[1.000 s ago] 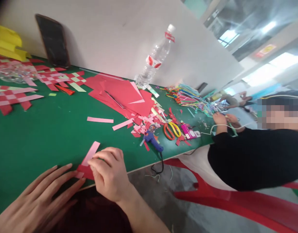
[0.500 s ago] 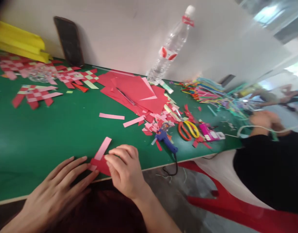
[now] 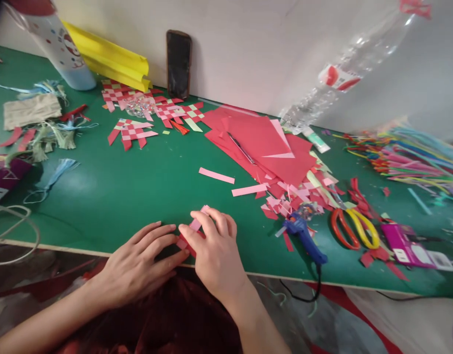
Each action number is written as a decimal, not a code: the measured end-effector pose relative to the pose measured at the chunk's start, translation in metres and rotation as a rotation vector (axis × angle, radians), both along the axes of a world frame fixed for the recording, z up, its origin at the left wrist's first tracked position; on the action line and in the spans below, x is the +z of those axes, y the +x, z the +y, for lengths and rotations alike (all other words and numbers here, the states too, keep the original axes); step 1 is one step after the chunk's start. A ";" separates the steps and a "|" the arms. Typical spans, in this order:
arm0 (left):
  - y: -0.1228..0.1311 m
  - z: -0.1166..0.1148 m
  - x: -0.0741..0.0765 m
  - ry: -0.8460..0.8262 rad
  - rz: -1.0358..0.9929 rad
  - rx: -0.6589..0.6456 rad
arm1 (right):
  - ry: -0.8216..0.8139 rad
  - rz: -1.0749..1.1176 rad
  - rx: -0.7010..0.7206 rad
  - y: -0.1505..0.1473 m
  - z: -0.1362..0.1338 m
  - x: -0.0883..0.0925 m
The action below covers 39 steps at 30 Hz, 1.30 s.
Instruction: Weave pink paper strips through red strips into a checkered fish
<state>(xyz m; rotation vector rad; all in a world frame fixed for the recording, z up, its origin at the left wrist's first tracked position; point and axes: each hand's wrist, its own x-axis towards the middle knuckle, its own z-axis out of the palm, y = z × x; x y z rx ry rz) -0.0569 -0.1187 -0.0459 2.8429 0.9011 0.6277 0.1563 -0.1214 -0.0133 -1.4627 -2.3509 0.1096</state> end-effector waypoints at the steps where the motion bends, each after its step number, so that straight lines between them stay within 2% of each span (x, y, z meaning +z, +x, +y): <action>1: 0.000 0.000 0.000 0.005 0.000 0.003 | -0.011 -0.013 0.007 0.000 0.002 -0.001; 10: 0.002 0.003 -0.001 0.042 -0.008 -0.001 | -0.086 -0.028 0.003 0.003 0.002 -0.005; 17: 0.002 0.002 -0.003 0.030 -0.007 0.002 | -0.033 0.011 0.007 0.006 0.001 -0.004; 22: 0.002 0.002 -0.003 0.029 -0.005 0.010 | 0.053 0.094 -0.051 0.015 -0.010 -0.002; 29: -0.001 0.002 -0.007 0.059 0.050 -0.046 | 0.087 0.093 -0.166 0.030 -0.028 -0.013; 39: -0.003 0.002 -0.007 0.070 0.079 -0.059 | 0.072 0.126 -0.143 0.021 -0.020 -0.015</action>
